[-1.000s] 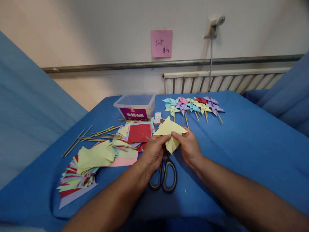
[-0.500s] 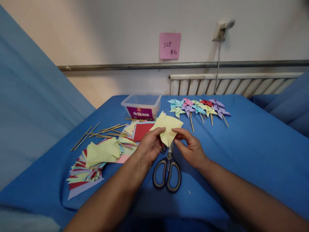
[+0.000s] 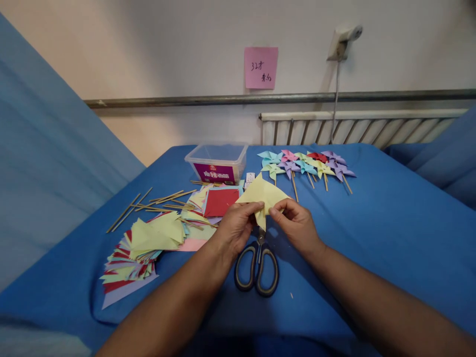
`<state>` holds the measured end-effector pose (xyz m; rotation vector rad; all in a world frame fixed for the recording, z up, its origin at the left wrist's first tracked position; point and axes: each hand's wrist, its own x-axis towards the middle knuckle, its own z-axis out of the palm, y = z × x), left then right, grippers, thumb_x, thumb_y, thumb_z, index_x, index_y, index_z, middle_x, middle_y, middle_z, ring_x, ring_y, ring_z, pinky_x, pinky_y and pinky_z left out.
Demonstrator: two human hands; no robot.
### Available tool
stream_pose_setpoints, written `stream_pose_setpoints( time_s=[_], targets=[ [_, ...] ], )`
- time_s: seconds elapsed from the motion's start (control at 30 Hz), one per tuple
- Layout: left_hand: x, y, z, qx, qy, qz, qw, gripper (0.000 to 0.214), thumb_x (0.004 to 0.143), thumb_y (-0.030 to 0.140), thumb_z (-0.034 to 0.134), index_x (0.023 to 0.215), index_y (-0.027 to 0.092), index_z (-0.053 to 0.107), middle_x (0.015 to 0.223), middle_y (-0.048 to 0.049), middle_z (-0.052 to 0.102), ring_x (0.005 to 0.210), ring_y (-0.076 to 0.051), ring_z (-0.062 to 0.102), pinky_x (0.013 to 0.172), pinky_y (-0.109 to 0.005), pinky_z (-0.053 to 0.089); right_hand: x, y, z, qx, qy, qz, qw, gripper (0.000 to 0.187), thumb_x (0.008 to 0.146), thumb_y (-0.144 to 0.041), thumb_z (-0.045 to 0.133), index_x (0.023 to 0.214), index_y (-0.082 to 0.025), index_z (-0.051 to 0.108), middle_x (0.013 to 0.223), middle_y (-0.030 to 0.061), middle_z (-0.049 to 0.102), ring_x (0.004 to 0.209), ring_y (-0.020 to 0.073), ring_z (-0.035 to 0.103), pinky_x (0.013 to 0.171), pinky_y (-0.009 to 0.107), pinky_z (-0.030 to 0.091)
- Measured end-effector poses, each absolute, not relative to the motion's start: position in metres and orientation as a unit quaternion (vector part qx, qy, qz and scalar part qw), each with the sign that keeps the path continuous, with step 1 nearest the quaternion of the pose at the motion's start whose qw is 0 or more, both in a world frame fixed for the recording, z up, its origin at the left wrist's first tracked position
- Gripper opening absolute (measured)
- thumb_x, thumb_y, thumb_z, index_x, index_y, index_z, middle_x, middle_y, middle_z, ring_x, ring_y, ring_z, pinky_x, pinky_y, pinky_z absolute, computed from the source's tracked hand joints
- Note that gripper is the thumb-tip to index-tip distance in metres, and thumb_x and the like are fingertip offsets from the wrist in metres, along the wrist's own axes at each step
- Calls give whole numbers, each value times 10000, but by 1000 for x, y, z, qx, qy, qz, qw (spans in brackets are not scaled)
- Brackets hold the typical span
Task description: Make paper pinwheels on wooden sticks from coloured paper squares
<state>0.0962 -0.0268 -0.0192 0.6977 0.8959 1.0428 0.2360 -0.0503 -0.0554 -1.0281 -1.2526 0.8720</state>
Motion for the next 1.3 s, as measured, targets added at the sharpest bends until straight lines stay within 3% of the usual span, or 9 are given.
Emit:
stream_pose_setpoints(
  time_s=[0.4, 0.83, 1.03, 1.13, 1.2, 1.3],
  targets=[
    [98, -27, -24, 339, 426, 458, 702, 121, 626, 170, 799, 700, 144, 707, 697, -61, 691, 582, -146, 582, 567, -272, 453, 239, -47, -52, -502, -516, 389, 575, 258, 711, -402, 706, 625, -192, 585, 566, -32, 516, 501, 102, 445, 468, 228, 327],
    [97, -27, -24, 380, 465, 424, 678, 195, 629, 218, 803, 564, 161, 629, 535, -21, 579, 487, -121, 494, 487, -265, 400, 240, -43, -54, -526, -505, 398, 556, 289, 679, -440, 711, 620, -190, 578, 489, -51, 476, 439, 88, 380, 417, 219, 250],
    [97, -26, -26, 394, 471, 424, 666, 168, 641, 215, 768, 559, 154, 635, 532, -38, 597, 478, -123, 503, 483, -259, 397, 239, -44, -56, -531, -499, 407, 551, 279, 688, -436, 723, 674, -189, 595, 513, -44, 521, 464, 105, 446, 448, 232, 329],
    [96, -26, -21, 398, 466, 418, 671, 103, 624, 197, 743, 618, 123, 673, 580, -70, 653, 506, -152, 563, 507, -267, 434, 245, -40, -55, -505, -457, 415, 603, 354, 670, -394, 765, 932, -202, 626, 844, 27, 683, 680, 156, 608, 595, 271, 469],
    [95, -26, -17, 408, 456, 402, 681, 124, 604, 188, 736, 684, 100, 701, 627, -94, 686, 535, -177, 601, 530, -281, 461, 250, -37, -51, -487, -423, 420, 638, 496, 623, -357, 811, 1050, -219, 600, 1076, 68, 679, 892, 193, 647, 750, 320, 512],
    [92, -24, -14, 436, 441, 368, 693, 188, 571, 164, 728, 744, 90, 725, 672, -106, 706, 557, -187, 623, 544, -280, 472, 257, -35, -42, -443, -408, 535, 593, 489, 589, -345, 840, 987, -194, 600, 918, 53, 708, 813, 196, 668, 750, 346, 524]
  ],
)
